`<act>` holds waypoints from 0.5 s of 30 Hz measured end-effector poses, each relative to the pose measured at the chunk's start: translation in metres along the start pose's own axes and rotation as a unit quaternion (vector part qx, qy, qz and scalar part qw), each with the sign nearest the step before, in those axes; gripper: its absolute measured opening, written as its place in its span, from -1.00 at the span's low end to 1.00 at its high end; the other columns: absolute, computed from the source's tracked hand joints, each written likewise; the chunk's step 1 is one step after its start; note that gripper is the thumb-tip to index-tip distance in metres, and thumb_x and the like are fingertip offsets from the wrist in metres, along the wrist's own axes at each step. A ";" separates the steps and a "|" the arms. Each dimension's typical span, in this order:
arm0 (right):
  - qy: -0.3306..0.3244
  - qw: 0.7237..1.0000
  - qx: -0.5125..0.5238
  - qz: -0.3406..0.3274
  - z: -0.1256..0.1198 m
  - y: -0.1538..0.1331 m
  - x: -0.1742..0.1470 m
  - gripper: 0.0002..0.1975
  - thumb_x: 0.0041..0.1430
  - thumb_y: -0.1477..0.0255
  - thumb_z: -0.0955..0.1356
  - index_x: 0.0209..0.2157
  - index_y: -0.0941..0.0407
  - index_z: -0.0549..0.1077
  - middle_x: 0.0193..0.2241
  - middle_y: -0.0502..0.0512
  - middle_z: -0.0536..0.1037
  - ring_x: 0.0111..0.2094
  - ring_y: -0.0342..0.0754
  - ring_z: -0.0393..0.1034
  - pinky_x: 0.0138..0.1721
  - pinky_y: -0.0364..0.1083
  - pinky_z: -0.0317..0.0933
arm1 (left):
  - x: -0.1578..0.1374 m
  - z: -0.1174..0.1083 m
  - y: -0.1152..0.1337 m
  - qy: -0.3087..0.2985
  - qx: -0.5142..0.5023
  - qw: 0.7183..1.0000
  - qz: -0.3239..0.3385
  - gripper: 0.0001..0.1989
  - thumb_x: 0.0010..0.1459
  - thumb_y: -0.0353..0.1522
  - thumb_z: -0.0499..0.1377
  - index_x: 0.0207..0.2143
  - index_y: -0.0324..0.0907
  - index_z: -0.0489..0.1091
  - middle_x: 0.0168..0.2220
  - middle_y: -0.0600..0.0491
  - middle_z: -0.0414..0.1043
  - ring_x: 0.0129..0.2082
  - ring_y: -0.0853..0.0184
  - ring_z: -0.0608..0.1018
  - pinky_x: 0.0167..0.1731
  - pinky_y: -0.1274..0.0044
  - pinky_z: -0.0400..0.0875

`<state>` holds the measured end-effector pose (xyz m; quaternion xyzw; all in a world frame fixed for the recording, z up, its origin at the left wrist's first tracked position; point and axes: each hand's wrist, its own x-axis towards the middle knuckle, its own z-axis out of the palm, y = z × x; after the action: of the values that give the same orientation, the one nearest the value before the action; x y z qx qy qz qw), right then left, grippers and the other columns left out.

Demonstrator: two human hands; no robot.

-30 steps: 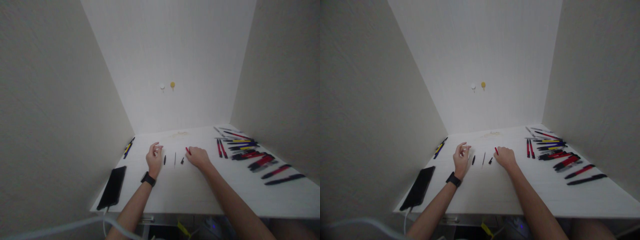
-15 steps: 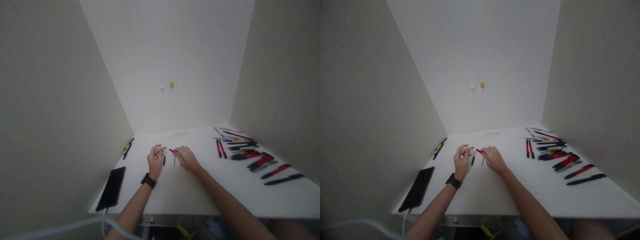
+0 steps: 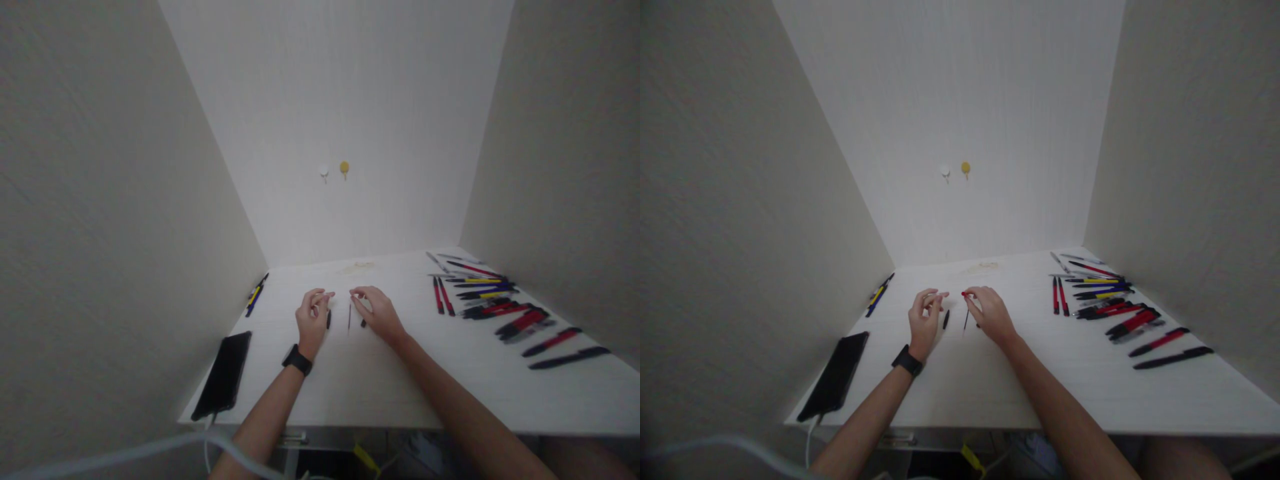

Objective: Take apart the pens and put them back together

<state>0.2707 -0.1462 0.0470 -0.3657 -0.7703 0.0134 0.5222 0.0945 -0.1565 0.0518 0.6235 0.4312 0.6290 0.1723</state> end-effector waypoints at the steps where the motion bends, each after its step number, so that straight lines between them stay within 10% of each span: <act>1: 0.009 1.000 0.001 -0.007 -0.001 0.000 0.000 -0.80 0.27 0.41 0.24 -0.13 0.13 0.41 -0.22 0.18 0.54 -0.21 0.00 0.40 -0.14 -0.01 0.27 | 0.000 0.000 0.000 0.000 0.000 1.000 0.001 -0.79 0.20 -0.25 0.12 -0.18 -0.18 0.30 -0.26 -0.03 0.57 -0.52 0.45 0.48 -0.45 0.57 0.38; 15: -0.015 1.000 -0.005 0.011 -0.001 -0.005 0.001 -0.77 0.25 0.43 0.25 -0.10 0.13 0.43 -0.26 0.14 0.57 -0.31 -0.07 0.47 -0.26 -0.11 0.33 | -0.001 0.001 -0.002 -0.002 -0.007 1.000 0.011 -0.80 0.20 -0.26 0.12 -0.19 -0.18 0.30 -0.27 -0.03 0.57 -0.49 0.43 0.49 -0.45 0.57 0.38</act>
<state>0.2689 -0.1495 0.0497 -0.3766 -0.7738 0.0209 0.5089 0.0948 -0.1559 0.0500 0.6282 0.4193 0.6328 0.1705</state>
